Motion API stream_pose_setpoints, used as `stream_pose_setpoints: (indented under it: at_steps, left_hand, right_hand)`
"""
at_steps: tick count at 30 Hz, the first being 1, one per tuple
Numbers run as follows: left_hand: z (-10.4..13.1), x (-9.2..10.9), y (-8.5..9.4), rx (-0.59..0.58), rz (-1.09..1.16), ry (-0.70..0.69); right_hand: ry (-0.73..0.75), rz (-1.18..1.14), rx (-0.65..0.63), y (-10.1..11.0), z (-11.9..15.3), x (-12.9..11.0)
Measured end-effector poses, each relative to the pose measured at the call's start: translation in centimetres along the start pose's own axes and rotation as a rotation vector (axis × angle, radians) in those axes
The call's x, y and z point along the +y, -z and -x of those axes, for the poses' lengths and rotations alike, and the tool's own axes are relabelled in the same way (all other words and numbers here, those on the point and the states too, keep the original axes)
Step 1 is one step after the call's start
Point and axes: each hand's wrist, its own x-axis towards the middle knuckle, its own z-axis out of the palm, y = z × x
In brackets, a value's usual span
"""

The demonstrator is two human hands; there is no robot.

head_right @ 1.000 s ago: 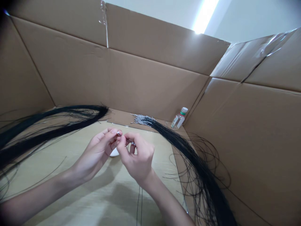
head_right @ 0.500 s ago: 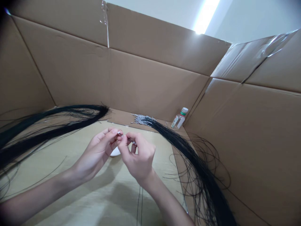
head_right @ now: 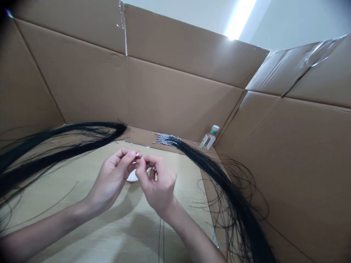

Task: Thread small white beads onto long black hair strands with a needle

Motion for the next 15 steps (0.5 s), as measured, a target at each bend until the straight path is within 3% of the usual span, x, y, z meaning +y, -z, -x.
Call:
stream_pose_setpoints:
  at_steps: [6, 15]
  left_hand:
    - [0.23, 0.55, -0.59, 0.006, 0.115, 0.062]
    - [0.33, 0.63, -0.62, -0.048, 0.175, 0.134]
  right_hand:
    - [0.015, 0.063, 0.01, -0.11, 0.32, 0.3]
    - [0.035, 0.002, -0.08, 0.34, -0.31, 0.04]
